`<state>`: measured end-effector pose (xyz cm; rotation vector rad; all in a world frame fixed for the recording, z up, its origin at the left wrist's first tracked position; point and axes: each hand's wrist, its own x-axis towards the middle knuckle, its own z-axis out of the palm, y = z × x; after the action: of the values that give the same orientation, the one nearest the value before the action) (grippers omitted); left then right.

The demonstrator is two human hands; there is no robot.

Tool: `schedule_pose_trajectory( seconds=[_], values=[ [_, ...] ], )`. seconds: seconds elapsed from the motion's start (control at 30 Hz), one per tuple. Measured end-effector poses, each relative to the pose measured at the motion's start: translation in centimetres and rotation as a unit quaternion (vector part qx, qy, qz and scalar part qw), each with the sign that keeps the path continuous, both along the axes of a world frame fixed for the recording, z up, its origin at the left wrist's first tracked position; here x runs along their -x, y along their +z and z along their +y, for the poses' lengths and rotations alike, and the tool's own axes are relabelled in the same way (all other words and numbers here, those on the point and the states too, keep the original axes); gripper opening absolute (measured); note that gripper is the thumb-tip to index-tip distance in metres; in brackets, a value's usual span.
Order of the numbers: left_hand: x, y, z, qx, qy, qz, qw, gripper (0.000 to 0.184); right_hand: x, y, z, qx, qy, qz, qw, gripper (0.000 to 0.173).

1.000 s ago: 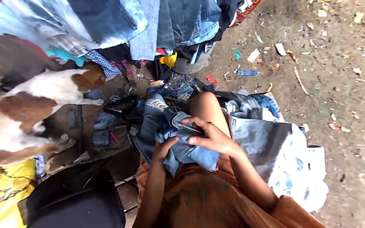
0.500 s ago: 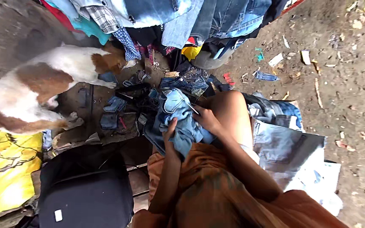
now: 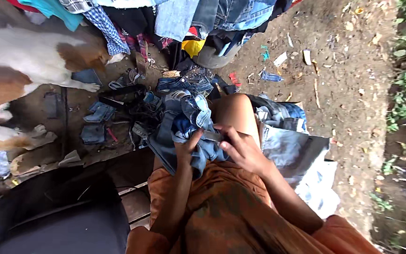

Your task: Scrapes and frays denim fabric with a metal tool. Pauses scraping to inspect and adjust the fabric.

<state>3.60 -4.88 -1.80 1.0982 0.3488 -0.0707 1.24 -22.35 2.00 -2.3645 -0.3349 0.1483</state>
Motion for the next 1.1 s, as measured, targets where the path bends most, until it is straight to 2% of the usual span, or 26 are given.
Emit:
schedule_pose_trajectory(
  seconds=[0.1, 0.23, 0.3, 0.37, 0.4, 0.47, 0.57, 0.7, 0.77, 0.8, 0.87, 0.93, 1.0, 1.03, 1.1],
  values=[
    [0.4, -0.1, 0.4, -0.030, -0.003, -0.007, 1.000, 0.028, -0.4, -1.2, 0.8, 0.013, 0.028, -0.036, 0.999, 0.049],
    [0.9, -0.3, 1.0, -0.047, -0.017, 0.021, 0.999, 0.037, -0.9, -2.5, 1.6, -0.017, 0.025, -0.056, 0.998, 0.042],
    [1.0, -0.3, 1.0, -0.032, -0.036, 0.028, 0.998, 0.038, -0.7, -3.5, 2.2, -0.069, -0.001, -0.047, 0.997, 0.038],
    [1.0, -0.7, 1.1, -0.019, -0.048, 0.033, 0.998, 0.038, -0.5, -3.8, 2.7, -0.186, -0.042, 0.035, 0.981, 0.032],
    [0.9, -0.8, 1.1, -0.008, -0.053, 0.036, 0.998, 0.038, -0.6, -3.6, 2.9, -0.270, -0.062, 0.100, 0.956, 0.028],
    [0.6, -0.8, 1.4, 0.007, -0.063, 0.038, 0.997, 0.035, -1.4, -2.6, 2.9, -0.405, -0.099, 0.246, 0.875, 0.022],
    [0.4, -0.6, 1.8, 0.022, -0.073, 0.046, 0.996, 0.033, -2.8, -1.4, 1.5, -0.460, -0.077, 0.425, 0.775, 0.015],
    [0.1, -0.9, 1.9, 0.027, -0.082, 0.038, 0.996, 0.036, -3.3, -2.1, 0.6, -0.528, -0.060, 0.513, 0.674, 0.032],
    [0.0, -0.4, 1.9, 0.018, -0.088, 0.047, 0.995, 0.037, -3.1, -2.5, 0.7, -0.550, -0.076, 0.511, 0.656, 0.036],
    [-0.1, -0.1, 1.9, 0.007, -0.088, 0.051, 0.995, 0.036, -2.9, -2.6, 0.9, -0.551, -0.089, 0.501, 0.661, 0.034],
    [-0.2, 0.4, 1.5, -0.030, -0.070, 0.049, 0.996, 0.035, -2.7, -2.5, 1.3, -0.524, -0.113, 0.464, 0.705, 0.028],
    [-0.1, 0.6, 0.9, -0.064, -0.050, 0.049, 0.996, 0.034, -2.4, -1.9, 1.8, -0.448, -0.144, 0.387, 0.793, 0.029],
    [0.0, 0.8, 0.5, -0.082, -0.036, 0.056, 0.994, 0.039, -1.7, -1.8, 2.5, -0.318, -0.165, 0.225, 0.906, 0.033],
    [0.0, 0.9, 0.4, -0.086, -0.034, 0.062, 0.994, 0.042, -1.3, -2.0, 2.6, -0.239, -0.161, 0.130, 0.949, 0.036],
    [0.0, 0.9, 0.3, -0.100, -0.032, 0.056, 0.993, 0.039, -0.5, -2.3, 2.5, -0.116, -0.119, -0.026, 0.986, 0.042]
  ],
)
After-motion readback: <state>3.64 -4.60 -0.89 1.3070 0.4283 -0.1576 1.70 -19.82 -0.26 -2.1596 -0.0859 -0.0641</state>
